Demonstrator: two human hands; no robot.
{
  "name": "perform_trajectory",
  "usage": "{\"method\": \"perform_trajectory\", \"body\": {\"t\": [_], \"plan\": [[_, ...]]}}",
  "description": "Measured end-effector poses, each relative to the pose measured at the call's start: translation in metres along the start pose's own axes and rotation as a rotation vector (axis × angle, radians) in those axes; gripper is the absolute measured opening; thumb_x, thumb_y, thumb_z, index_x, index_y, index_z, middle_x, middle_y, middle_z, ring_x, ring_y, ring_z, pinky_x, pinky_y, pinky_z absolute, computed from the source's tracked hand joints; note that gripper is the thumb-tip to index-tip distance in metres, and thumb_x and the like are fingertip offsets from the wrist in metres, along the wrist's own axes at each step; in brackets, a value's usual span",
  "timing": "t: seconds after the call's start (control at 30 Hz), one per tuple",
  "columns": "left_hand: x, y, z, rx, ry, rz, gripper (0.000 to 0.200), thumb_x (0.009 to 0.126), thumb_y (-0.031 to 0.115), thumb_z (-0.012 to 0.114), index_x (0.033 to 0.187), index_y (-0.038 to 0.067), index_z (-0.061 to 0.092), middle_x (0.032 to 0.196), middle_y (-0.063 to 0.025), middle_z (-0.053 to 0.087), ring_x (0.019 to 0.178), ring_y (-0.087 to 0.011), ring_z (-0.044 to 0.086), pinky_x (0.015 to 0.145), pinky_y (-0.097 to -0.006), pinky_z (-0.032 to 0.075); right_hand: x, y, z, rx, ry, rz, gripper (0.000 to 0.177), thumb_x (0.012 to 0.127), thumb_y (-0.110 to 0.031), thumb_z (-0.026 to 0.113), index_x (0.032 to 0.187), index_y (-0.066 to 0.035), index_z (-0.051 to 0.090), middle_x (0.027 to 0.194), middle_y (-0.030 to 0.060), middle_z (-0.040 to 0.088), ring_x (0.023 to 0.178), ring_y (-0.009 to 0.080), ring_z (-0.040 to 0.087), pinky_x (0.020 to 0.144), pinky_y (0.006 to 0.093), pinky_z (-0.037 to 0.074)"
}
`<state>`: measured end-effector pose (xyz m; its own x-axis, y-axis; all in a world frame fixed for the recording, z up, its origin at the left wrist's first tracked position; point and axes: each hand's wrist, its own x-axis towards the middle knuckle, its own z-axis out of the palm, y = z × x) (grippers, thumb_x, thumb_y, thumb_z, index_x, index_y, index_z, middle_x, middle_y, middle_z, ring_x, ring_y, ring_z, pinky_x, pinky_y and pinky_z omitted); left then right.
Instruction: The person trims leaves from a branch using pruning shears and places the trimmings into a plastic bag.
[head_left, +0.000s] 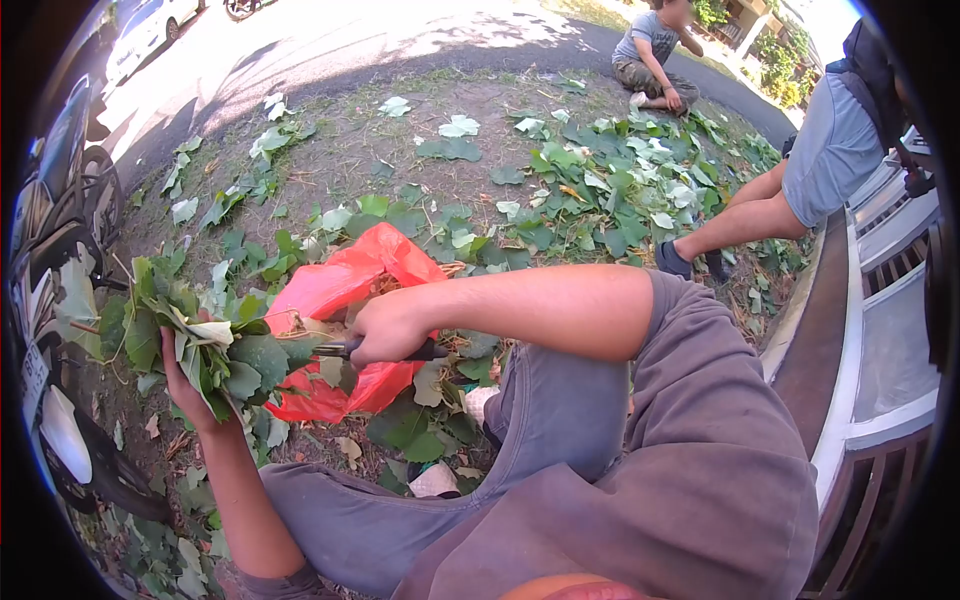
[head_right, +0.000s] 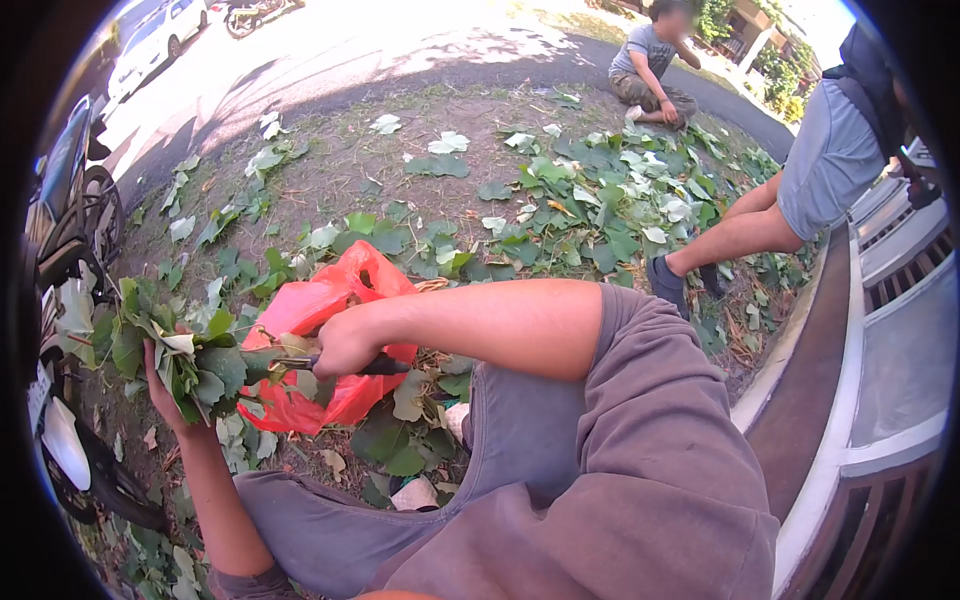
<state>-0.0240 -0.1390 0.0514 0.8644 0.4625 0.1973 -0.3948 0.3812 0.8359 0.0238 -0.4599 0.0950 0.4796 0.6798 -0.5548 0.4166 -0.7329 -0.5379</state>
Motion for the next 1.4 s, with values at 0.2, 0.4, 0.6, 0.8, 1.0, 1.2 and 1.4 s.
{"method": "perform_trajectory", "body": {"t": [0.2,0.4,0.6,0.8,1.0,1.2,1.4], "plan": [[0.007,0.009,-0.006,-0.025,-0.023,-0.095,0.047,0.112,0.016,0.043,0.158,0.009,0.046,0.138,-0.0186,0.063,0.118,-0.0298,0.066,0.105,-0.0453,0.054,-0.007,-0.001,0.000,-0.270,-0.036,0.021,0.043,0.092,-0.044,0.061,0.106,-0.005,0.073,0.095,0.0211,0.074,0.093,0.0391,0.071,0.088,0.0515,0.054],[-0.003,0.009,0.006,0.132,0.003,-0.105,0.045,0.113,0.018,0.043,0.156,0.009,0.051,0.140,-0.0122,0.063,0.118,-0.0244,0.067,0.104,-0.0404,0.054,-0.017,0.001,-0.015,-0.265,0.084,-0.026,0.048,0.088,-0.045,0.065,0.103,0.001,0.072,0.094,0.0229,0.074,0.094,0.0405,0.072,0.087,0.0509,0.055],[-0.002,0.015,0.016,0.184,0.029,-0.225,0.044,0.112,0.018,0.046,0.154,0.008,0.054,0.148,-0.0100,0.059,0.124,-0.0214,0.064,0.107,-0.0388,0.052,-0.018,0.006,-0.016,-0.270,0.103,-0.052,0.048,0.086,-0.043,0.067,0.100,0.002,0.073,0.090,0.0235,0.073,0.090,0.0414,0.072,0.084,0.0515,0.055],[-0.010,0.010,0.025,0.356,-0.079,-0.109,0.046,0.107,0.025,0.061,0.145,0.001,0.061,0.147,-0.0112,0.059,0.130,-0.0191,0.060,0.111,-0.0369,0.047,-0.027,-0.004,-0.007,-0.360,-0.026,-0.063,0.048,0.087,-0.043,0.066,0.096,0.003,0.074,0.090,0.0246,0.073,0.090,0.0417,0.071,0.085,0.0510,0.056],[-0.015,0.015,0.049,0.431,-0.019,-0.149,0.059,0.097,0.024,0.075,0.144,-0.006,0.056,0.145,-0.0129,0.060,0.133,-0.0228,0.056,0.117,-0.0362,0.037,-0.022,-0.002,-0.009,-0.331,0.032,-0.092,0.047,0.086,-0.044,0.067,0.100,0.001,0.074,0.092,0.0232,0.074,0.091,0.0414,0.072,0.084,0.0509,0.055],[-0.020,0.025,0.048,0.490,-0.060,-0.094,0.052,0.097,0.018,0.074,0.139,-0.007,0.058,0.142,-0.0121,0.063,0.129,-0.0223,0.059,0.114,-0.0349,0.040,-0.036,-0.019,-0.031,-0.268,0.118,-0.102,0.055,0.086,-0.050,0.070,0.111,-0.001,0.073,0.097,0.0211,0.074,0.094,0.0402,0.071,0.085,0.0495,0.055],[-0.011,0.025,0.020,0.425,-0.033,-0.071,0.055,0.098,0.022,0.074,0.142,-0.006,0.057,0.141,-0.0118,0.063,0.128,-0.0229,0.060,0.113,-0.0348,0.040,-0.037,-0.009,-0.042,-0.298,0.207,-0.010,0.060,0.083,-0.051,0.075,0.116,-0.001,0.073,0.099,0.0212,0.074,0.097,0.0389,0.072,0.086,0.0489,0.055]]}}
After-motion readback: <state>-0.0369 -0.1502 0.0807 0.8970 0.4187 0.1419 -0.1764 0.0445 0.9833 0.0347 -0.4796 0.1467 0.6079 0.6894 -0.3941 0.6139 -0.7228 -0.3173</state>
